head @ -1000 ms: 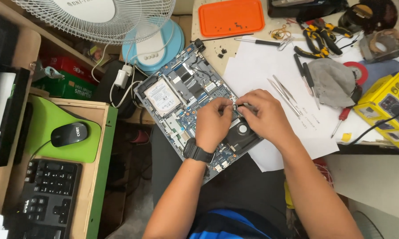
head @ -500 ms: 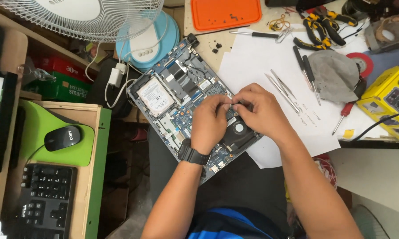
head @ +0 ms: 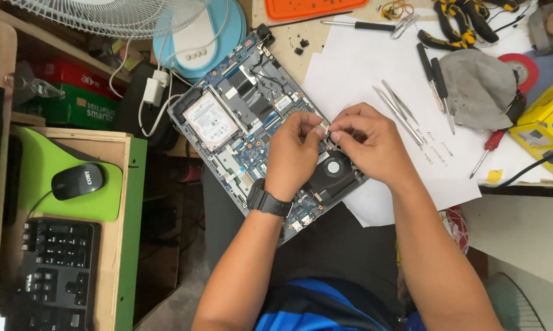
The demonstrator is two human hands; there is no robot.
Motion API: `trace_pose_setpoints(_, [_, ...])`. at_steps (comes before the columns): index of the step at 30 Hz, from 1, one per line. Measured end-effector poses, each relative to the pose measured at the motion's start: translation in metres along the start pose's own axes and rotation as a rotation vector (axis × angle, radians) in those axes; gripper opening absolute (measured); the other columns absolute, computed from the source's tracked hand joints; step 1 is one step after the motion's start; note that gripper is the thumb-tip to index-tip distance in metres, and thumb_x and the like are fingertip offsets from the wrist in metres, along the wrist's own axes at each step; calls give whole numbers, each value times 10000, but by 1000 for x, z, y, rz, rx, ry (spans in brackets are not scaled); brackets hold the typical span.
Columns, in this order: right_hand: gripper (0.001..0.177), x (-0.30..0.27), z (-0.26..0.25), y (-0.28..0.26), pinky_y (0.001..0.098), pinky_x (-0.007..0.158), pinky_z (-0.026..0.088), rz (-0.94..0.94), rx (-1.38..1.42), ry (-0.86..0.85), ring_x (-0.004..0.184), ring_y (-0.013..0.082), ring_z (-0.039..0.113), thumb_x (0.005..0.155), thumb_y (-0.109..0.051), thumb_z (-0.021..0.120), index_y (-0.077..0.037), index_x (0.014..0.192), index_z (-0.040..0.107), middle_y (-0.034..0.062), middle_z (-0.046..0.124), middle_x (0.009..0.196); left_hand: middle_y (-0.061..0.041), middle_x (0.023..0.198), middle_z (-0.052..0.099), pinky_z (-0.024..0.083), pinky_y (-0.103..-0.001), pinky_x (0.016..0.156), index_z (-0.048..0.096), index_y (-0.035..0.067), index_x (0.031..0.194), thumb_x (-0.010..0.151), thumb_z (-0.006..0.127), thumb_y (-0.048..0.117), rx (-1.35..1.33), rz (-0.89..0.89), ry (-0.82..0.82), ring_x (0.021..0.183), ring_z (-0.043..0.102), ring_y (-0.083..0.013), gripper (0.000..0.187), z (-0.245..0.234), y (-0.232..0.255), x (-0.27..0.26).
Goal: The person works on the internal components of a disassembled laptop resting on their lap, using their hands to connect a small cable. They then pick up a smartphone and use it to view a reference image while continuing to adjust the laptop's internal wiring.
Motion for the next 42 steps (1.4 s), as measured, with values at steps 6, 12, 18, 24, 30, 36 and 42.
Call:
trace_pose_setpoints(6, [126,1,1,7,359,760,614,-6,28,-2,1011,207,783,1068,-9,804,-78,1111,901,123,794,1151,-145,958,863,631,-342,708,818,30,1215,1095,741,94,-30,-25,-12,805,809,-176,157,4,-8,5])
trace_pose_setpoints(12, [116,2,-1,13,354,764,608,-43,44,2,985,195,769,1069,-10,807,-57,1120,899,134,796,1153,-133,959,861,598,-324,698,858,66,1194,1109,732,84,-36,5,-25,796,770,-165,152,9,-9,2])
trace_pose_setpoints(18, [92,1,-3,11,369,793,617,-40,68,-7,1003,181,753,1065,-15,826,-35,1128,890,152,790,1163,-139,948,854,582,-323,682,862,66,1183,1112,729,80,-37,35,-18,782,746,-159,152,9,-7,2])
trace_pose_setpoints(24, [78,2,-1,19,303,745,602,-24,94,-13,983,165,754,1040,17,824,1,1107,863,130,769,1165,-143,947,849,583,-320,680,857,47,1187,1110,723,72,-53,22,-30,774,742,-154,157,9,-5,1])
trace_pose_setpoints(30, [56,4,0,26,315,740,609,-16,101,-28,1012,204,769,1019,44,828,24,1071,829,134,755,1167,-139,933,844,589,-313,664,852,42,1185,1102,728,70,-73,28,-37,762,749,-150,152,9,-5,2])
trace_pose_setpoints(36, [132,3,-1,10,356,776,612,-39,80,-37,992,206,746,1049,68,782,19,1134,871,171,765,1153,-147,945,843,590,-306,666,846,19,1207,1107,706,58,-83,19,-24,769,750,-149,176,7,-1,4])
trace_pose_setpoints(42, [134,3,-2,8,371,812,625,-46,85,-21,1061,209,752,1079,65,769,37,1174,860,187,763,1177,-159,949,843,593,-314,669,844,13,1202,1110,700,44,-84,24,-27,778,760,-164,174,8,-2,3])
Point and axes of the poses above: each hand's wrist, its own x-axis towards the middle knuckle, its own z-axis out of the palm, y = z × x, the point moved 9 cm from there along x, towards the middle knuckle
